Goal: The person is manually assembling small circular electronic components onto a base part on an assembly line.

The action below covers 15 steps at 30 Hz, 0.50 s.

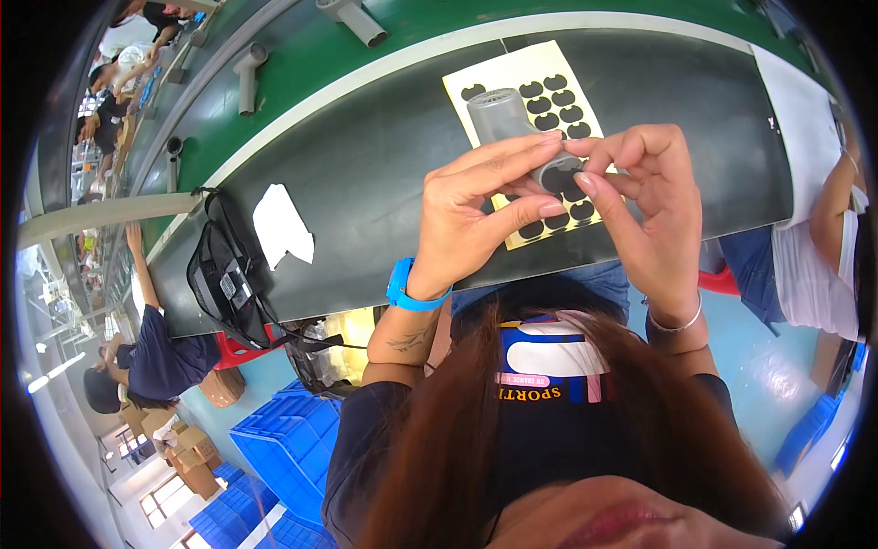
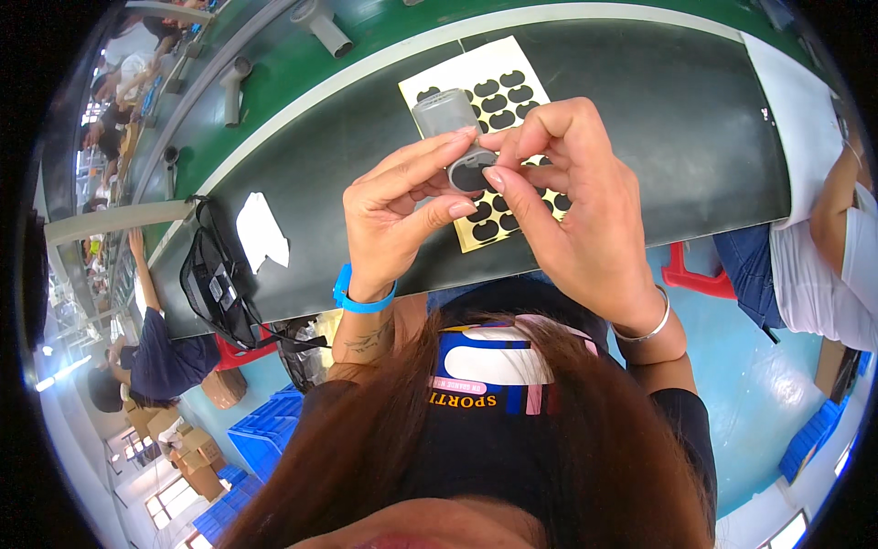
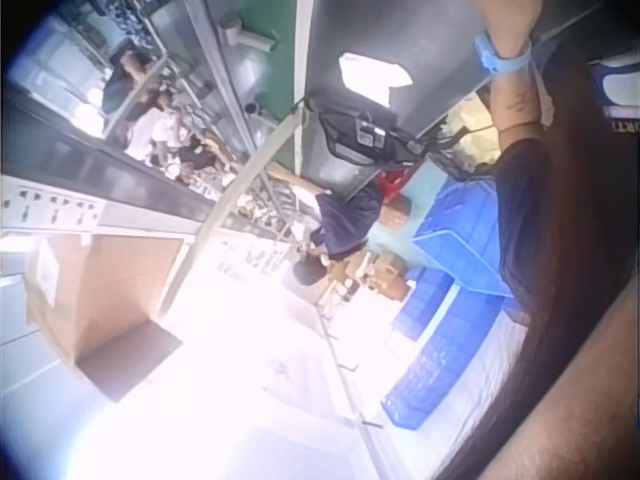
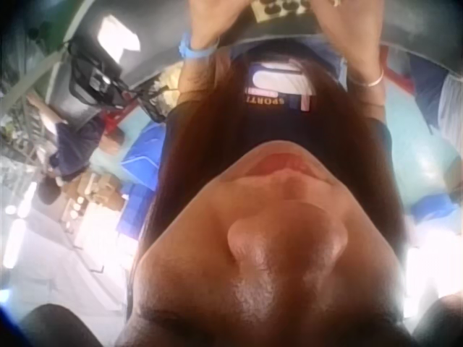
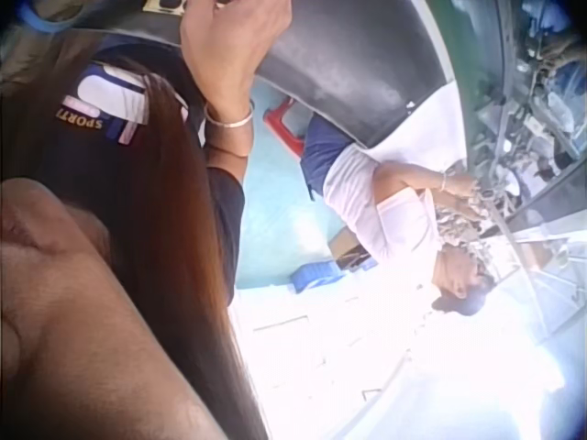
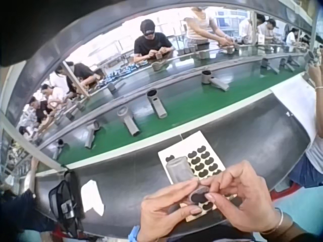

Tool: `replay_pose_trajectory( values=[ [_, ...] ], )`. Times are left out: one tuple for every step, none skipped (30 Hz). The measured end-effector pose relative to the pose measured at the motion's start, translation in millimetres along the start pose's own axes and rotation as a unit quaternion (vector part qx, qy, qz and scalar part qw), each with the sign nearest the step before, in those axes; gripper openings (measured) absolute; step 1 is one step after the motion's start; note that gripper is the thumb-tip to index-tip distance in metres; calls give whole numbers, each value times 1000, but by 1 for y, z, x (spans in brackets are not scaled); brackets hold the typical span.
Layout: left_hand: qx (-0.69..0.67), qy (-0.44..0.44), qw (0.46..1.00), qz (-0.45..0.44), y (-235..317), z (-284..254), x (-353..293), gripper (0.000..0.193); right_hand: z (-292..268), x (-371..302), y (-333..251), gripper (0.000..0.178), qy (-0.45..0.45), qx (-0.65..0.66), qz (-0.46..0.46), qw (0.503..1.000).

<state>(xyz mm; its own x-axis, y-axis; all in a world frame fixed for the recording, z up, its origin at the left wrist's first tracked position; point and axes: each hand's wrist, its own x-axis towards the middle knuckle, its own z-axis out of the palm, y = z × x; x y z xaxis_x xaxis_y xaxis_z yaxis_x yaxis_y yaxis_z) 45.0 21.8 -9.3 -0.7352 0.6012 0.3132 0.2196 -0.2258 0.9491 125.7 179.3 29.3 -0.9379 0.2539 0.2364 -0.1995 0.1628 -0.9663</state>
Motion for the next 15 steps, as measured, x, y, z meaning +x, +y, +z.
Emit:
replay_pose_trajectory(
  values=[
    [4,0,1000,-1,0,0,0,43,0,0,0,24,1,0,0,1000],
    [8,1,1000,-1,0,0,0,42,0,0,0,25,0,-1,-1,1000],
    [8,1,1000,-1,0,0,0,42,-1,0,0,25,-1,-1,-2,1000],
    [9,2,1000,0,0,0,0,42,-1,0,1,25,-1,-1,-2,1000],
    [9,3,1000,1,0,0,0,42,-1,0,0,25,-3,-2,-2,1000],
    [9,3,1000,1,0,0,0,42,-1,0,0,25,-4,-2,-1,1000],
    [11,5,1000,-4,1,0,-1,41,-1,0,0,25,-4,-2,-1,1000],
    [12,7,1000,-9,0,0,-1,39,-1,0,0,25,-5,-4,-2,1000],
    [11,7,1000,-9,0,0,-1,39,-1,0,1,26,-5,-6,-2,1000],
    [16,10,1000,-7,0,0,-1,38,0,0,1,26,-5,-6,-2,1000],
    [22,13,1000,-6,0,1,0,36,-1,0,0,26,-5,-11,-3,1000],
    [21,12,1000,-6,1,1,0,36,-1,0,0,26,-5,-16,-3,1000],
    [24,16,1000,-4,1,1,0,35,0,0,-1,26,-4,-16,-3,1000],
    [28,19,999,-2,2,2,0,34,1,0,-1,25,-1,-21,-7,1000],
    [27,18,999,-2,2,2,0,34,1,0,-1,25,2,-27,-11,1000]
  ],
)
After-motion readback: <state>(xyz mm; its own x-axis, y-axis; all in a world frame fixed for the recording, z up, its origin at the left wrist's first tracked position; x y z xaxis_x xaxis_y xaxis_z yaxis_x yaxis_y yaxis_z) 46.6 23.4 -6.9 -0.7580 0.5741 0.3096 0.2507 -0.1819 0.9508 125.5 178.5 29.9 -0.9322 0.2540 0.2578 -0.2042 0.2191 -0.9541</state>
